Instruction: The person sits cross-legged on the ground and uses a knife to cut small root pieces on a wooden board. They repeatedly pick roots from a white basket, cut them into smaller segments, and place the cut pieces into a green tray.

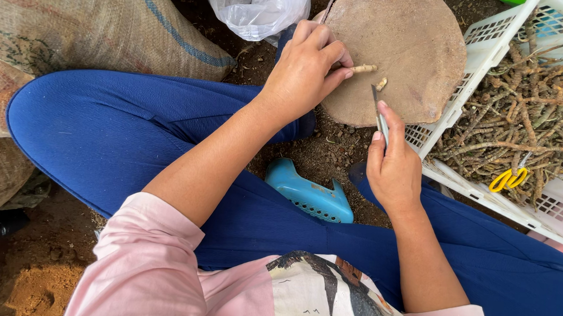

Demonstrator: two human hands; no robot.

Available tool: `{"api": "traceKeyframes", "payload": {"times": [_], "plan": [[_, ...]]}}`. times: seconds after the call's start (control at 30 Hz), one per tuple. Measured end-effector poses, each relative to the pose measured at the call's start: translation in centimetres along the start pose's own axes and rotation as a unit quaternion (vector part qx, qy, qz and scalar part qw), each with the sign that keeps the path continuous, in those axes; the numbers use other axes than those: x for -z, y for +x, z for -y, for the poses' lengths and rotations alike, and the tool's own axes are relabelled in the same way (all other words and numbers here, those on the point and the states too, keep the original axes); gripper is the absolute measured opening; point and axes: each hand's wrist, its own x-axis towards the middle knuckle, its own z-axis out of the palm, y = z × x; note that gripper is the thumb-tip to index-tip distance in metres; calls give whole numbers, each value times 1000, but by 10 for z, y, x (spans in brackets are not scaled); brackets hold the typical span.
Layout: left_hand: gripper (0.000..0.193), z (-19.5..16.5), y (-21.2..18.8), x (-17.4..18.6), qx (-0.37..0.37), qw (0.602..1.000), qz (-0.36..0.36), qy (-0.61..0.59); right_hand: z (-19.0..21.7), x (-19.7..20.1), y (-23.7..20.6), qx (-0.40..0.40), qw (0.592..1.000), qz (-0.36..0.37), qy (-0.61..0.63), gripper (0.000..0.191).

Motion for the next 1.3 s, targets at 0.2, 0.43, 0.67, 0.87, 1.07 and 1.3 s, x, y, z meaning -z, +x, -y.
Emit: {"api": "traceKeyframes", "payload": {"times": [0.2, 0.43, 0.67, 0.87, 1.07, 1.3], "plan": [[18, 2, 6, -3, -6, 1000, -20, 17, -6, -2, 4, -3, 1000, -7, 9, 46], [16, -5, 6, -3, 50, 998, 4, 24, -11, -3, 9, -39, 999, -10, 5, 48], [13, -9, 8, -4, 37, 997, -17, 60, -7, -4, 11, 17, 998, -57, -34, 48], [14, -8, 6, -5, 41, 997, -18, 59, 5, -12, 16, 86, 991, -74, -69, 50], [15, -7, 8, -6, 45, 997, -13, 61, 8, -14, 19, 47, 995, -35, -86, 52], [15, -7, 7, -5, 48, 997, -19, 53, 9, -14, 18, 37, 996, -51, -67, 50]]}}
